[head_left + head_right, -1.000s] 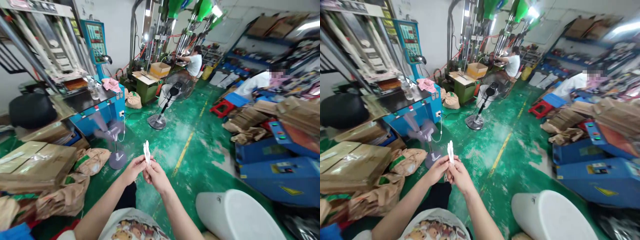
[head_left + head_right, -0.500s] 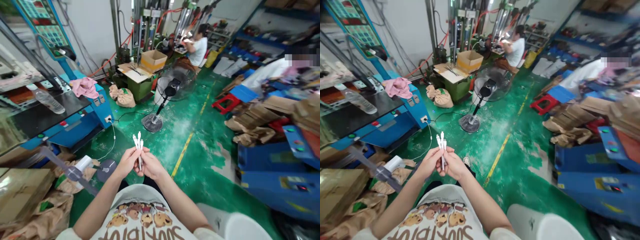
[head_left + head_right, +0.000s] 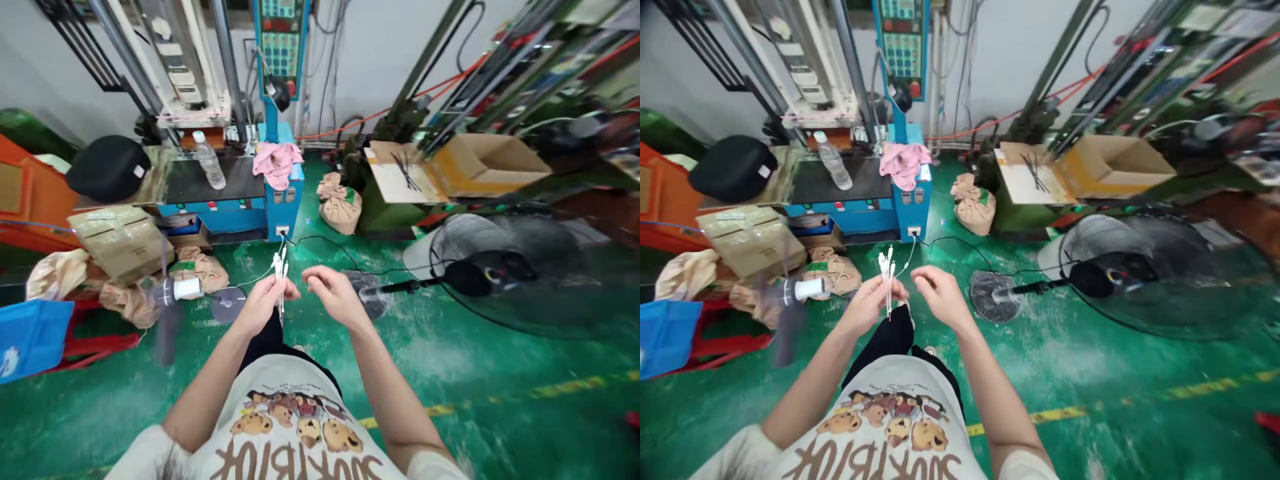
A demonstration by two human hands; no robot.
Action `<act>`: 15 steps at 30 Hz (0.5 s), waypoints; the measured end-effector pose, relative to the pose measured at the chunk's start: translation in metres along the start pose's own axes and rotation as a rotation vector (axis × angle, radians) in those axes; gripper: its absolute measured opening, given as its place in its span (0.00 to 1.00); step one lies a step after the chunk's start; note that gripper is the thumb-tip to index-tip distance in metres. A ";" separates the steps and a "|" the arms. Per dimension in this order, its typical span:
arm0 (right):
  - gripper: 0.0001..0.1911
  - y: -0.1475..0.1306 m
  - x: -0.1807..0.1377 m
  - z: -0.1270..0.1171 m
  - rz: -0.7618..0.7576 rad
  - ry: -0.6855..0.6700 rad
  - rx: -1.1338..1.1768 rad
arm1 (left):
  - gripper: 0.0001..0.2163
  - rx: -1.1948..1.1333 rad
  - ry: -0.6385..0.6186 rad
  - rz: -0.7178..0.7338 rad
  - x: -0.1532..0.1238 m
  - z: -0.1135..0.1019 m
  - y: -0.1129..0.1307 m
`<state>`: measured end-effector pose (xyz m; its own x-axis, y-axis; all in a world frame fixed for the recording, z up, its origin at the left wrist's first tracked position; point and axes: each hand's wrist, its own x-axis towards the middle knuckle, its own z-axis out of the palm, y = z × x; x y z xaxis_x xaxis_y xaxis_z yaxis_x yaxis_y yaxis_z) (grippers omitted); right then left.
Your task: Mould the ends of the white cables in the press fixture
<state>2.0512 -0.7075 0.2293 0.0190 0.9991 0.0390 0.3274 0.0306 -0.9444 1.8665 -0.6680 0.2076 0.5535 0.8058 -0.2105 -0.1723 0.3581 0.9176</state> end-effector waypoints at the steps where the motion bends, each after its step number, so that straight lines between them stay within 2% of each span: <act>1: 0.14 0.002 0.022 -0.004 -0.050 0.024 0.037 | 0.17 -0.024 -0.015 -0.021 0.011 -0.004 0.000; 4: 0.23 0.001 0.091 -0.008 -0.248 -0.031 0.094 | 0.16 -0.047 -0.046 -0.041 0.046 -0.017 0.002; 7: 0.21 -0.005 0.155 -0.004 -0.353 -0.124 0.071 | 0.15 -0.066 0.002 0.000 0.084 -0.030 0.011; 11: 0.19 -0.001 0.217 0.008 -0.297 -0.253 0.086 | 0.17 -0.158 0.086 -0.004 0.127 -0.050 0.031; 15: 0.21 0.034 0.274 0.038 -0.208 -0.487 0.222 | 0.19 -0.349 0.248 -0.063 0.157 -0.074 0.041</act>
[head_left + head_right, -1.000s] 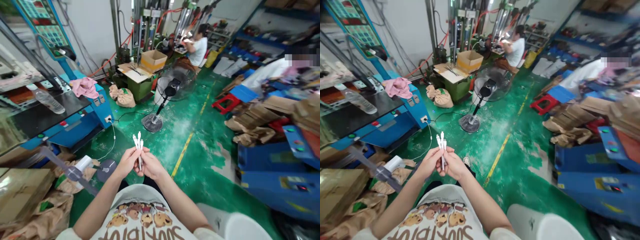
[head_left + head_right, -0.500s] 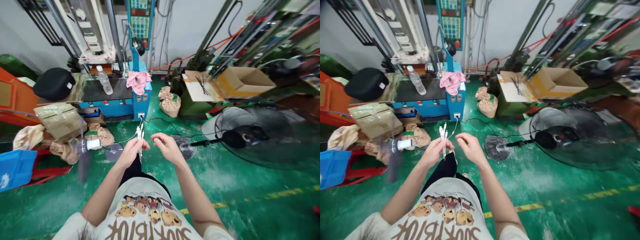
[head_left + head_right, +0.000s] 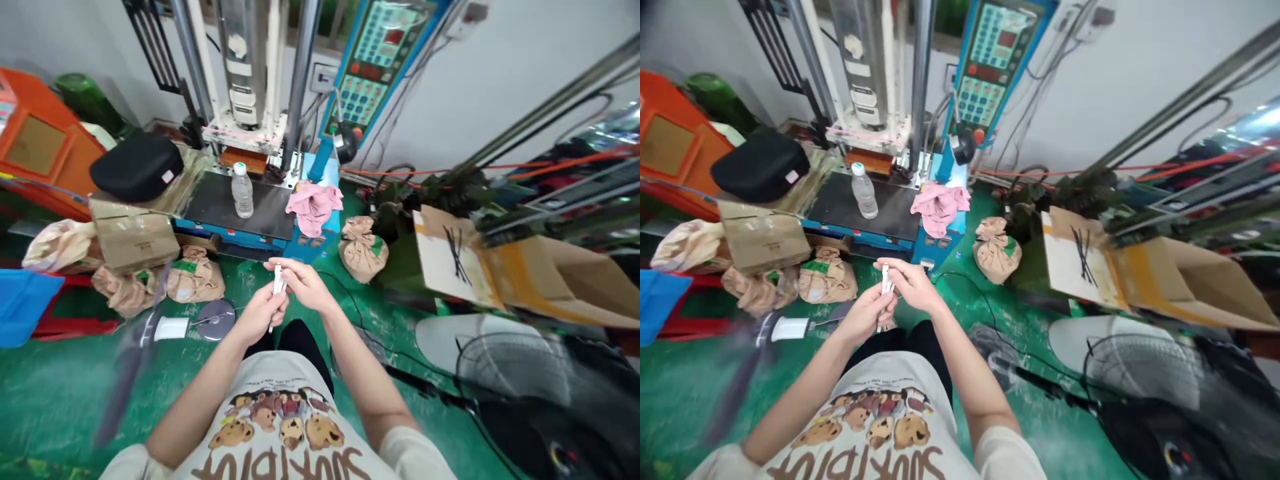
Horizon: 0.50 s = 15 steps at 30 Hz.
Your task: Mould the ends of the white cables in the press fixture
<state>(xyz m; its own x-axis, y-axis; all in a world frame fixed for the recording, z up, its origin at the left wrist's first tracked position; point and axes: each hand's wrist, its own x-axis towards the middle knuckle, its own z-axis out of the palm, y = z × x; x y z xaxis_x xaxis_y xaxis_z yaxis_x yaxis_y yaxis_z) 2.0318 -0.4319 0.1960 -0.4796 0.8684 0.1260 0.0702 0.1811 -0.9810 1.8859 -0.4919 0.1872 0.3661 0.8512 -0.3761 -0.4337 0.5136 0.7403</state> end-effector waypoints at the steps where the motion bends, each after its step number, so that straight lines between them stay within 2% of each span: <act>1: 0.23 0.018 0.018 -0.001 0.004 -0.021 0.056 | 0.20 -0.031 0.055 0.013 0.006 -0.005 0.003; 3: 0.28 0.055 0.063 -0.003 0.046 0.028 0.092 | 0.21 -0.084 0.174 0.056 0.016 -0.016 0.007; 6: 0.45 0.104 0.147 -0.006 0.167 0.208 -0.069 | 0.22 -0.163 0.342 0.126 0.023 -0.033 0.014; 8: 0.57 0.124 0.204 -0.003 0.158 0.258 -0.160 | 0.23 -0.204 0.410 0.156 0.026 -0.040 0.021; 10: 0.65 0.136 0.252 0.002 0.097 0.230 -0.178 | 0.25 -0.234 0.445 0.172 0.030 -0.044 0.029; 11: 0.65 0.139 0.270 0.005 0.070 0.200 -0.172 | 0.25 -0.245 0.457 0.177 0.032 -0.046 0.033; 13: 0.59 0.143 0.290 0.008 0.045 0.151 -0.167 | 0.27 -0.256 0.479 0.183 0.040 -0.049 0.040; 15: 0.49 0.143 0.286 0.000 0.030 0.129 -0.179 | 0.29 -0.233 0.484 0.180 0.050 -0.053 0.045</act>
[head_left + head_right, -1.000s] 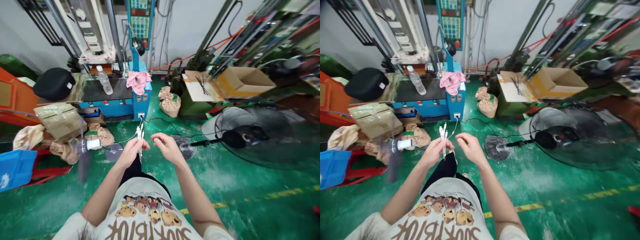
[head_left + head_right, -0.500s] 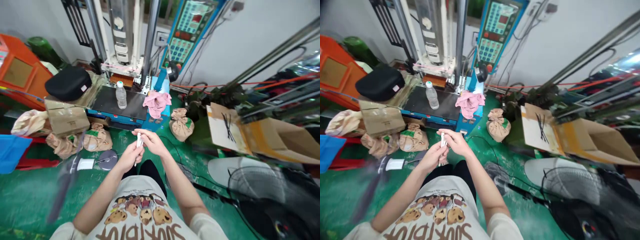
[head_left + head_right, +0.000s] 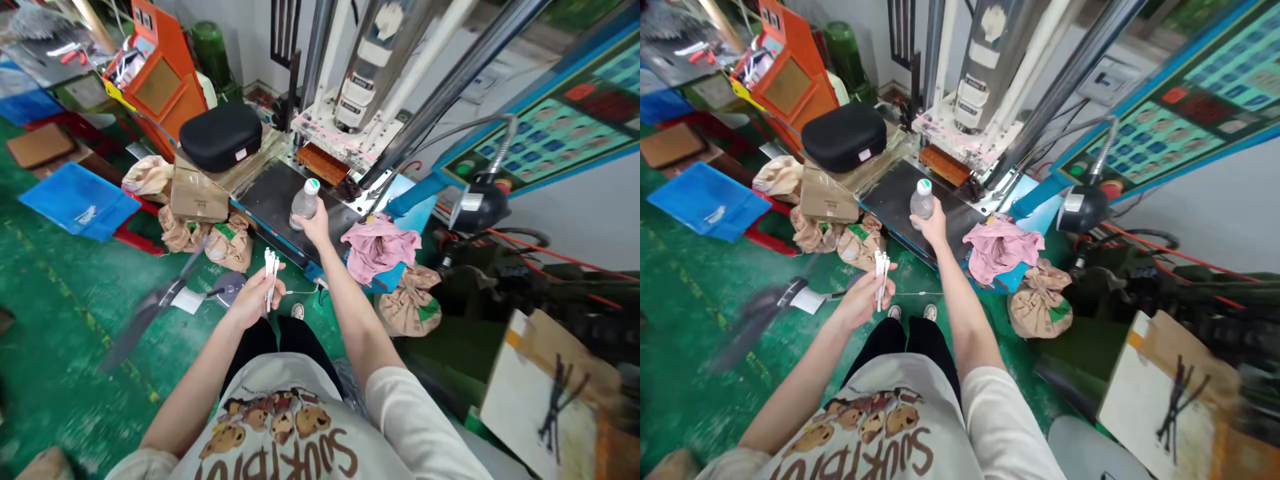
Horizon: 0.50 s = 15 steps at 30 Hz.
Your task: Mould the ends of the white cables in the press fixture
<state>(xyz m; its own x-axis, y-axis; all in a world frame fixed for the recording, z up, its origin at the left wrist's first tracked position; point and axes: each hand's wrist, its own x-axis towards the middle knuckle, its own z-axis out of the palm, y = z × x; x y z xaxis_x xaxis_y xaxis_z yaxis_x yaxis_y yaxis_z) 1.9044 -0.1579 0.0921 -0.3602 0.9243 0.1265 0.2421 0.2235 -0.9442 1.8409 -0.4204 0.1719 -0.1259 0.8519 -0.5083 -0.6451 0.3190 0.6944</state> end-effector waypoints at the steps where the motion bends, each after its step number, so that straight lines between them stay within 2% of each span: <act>1: 0.46 0.000 -0.009 -0.010 -0.012 -0.005 -0.009 | 0.29 0.027 -0.011 -0.003 0.006 0.001 0.001; 3: 0.42 -0.004 -0.041 -0.041 -0.039 -0.025 -0.021 | 0.29 0.092 -0.047 -0.018 0.021 0.002 0.002; 5: 0.39 -0.013 -0.083 -0.082 -0.027 -0.077 -0.055 | 0.27 0.135 -0.081 -0.038 0.037 0.004 0.002; 8: 0.33 -0.034 -0.147 -0.145 0.108 -0.317 -0.164 | 0.25 0.172 -0.112 -0.051 0.066 0.010 -0.001; 10: 0.32 -0.048 -0.180 -0.175 0.210 -0.444 -0.315 | 0.23 0.214 -0.129 -0.048 0.087 0.018 -0.006; 12: 0.30 -0.059 -0.202 -0.190 0.284 -0.500 -0.448 | 0.22 0.270 -0.152 -0.053 0.108 0.027 -0.014; 15: 0.25 -0.067 -0.216 -0.193 0.384 -0.484 -0.561 | 0.20 0.364 -0.186 -0.068 0.134 0.040 -0.030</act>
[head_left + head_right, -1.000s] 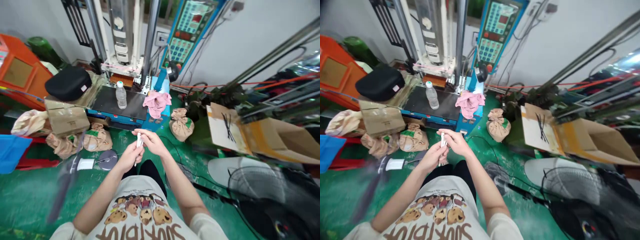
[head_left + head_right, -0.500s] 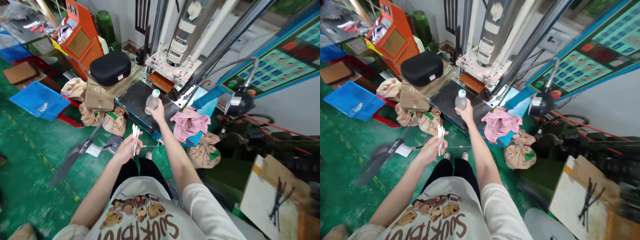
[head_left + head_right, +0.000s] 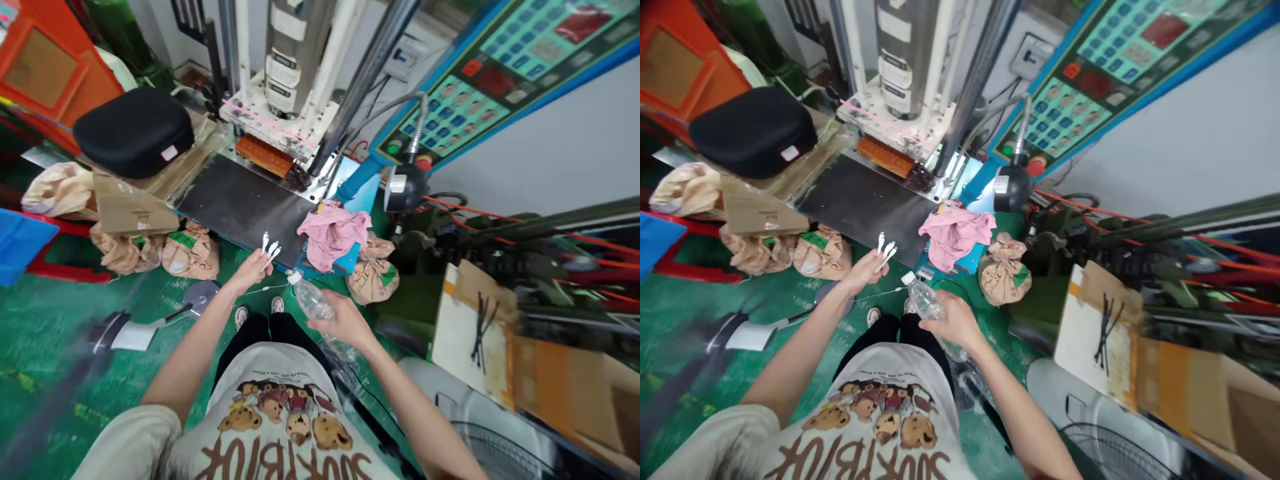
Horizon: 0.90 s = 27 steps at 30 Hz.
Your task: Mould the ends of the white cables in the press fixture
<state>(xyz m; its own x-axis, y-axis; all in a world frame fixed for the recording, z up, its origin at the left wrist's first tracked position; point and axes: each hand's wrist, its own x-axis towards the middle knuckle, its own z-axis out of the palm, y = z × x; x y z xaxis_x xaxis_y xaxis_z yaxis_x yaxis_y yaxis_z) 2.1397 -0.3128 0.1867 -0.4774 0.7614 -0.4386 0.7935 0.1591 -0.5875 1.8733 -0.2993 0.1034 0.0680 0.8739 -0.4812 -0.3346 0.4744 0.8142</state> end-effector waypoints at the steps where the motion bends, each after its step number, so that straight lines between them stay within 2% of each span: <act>1: 0.24 -0.001 0.000 0.002 0.038 0.012 -0.020 | 0.19 0.029 -0.005 -0.005 0.008 0.004 -0.004; 5: 0.22 -0.005 0.009 0.009 0.116 0.052 -0.099 | 0.16 0.116 -0.011 -0.025 0.029 0.018 -0.018; 11: 0.22 0.003 0.019 0.012 0.172 0.062 -0.133 | 0.21 0.129 -0.046 -0.032 0.035 0.026 -0.020; 14: 0.22 0.009 0.024 0.013 0.144 0.075 -0.090 | 0.23 0.126 -0.024 -0.005 0.033 0.027 -0.016; 17: 0.24 0.010 0.038 0.013 0.015 0.145 0.058 | 0.23 0.120 0.033 0.020 0.030 0.024 -0.012; 22: 0.37 -0.012 0.094 0.010 -0.125 0.413 0.278 | 0.25 0.102 0.171 0.067 0.011 0.008 -0.007; 27: 0.40 -0.046 0.179 0.002 -0.290 0.612 0.381 | 0.22 0.088 0.337 0.098 -0.021 -0.009 -0.011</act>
<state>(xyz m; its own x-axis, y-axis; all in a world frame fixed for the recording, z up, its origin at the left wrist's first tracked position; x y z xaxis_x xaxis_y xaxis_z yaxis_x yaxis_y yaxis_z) 2.0171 -0.1855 0.1339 -0.2647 0.9515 0.1567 0.4313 0.2622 -0.8633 1.8670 -0.3237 0.1017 -0.2791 0.8390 -0.4672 -0.2406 0.4099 0.8798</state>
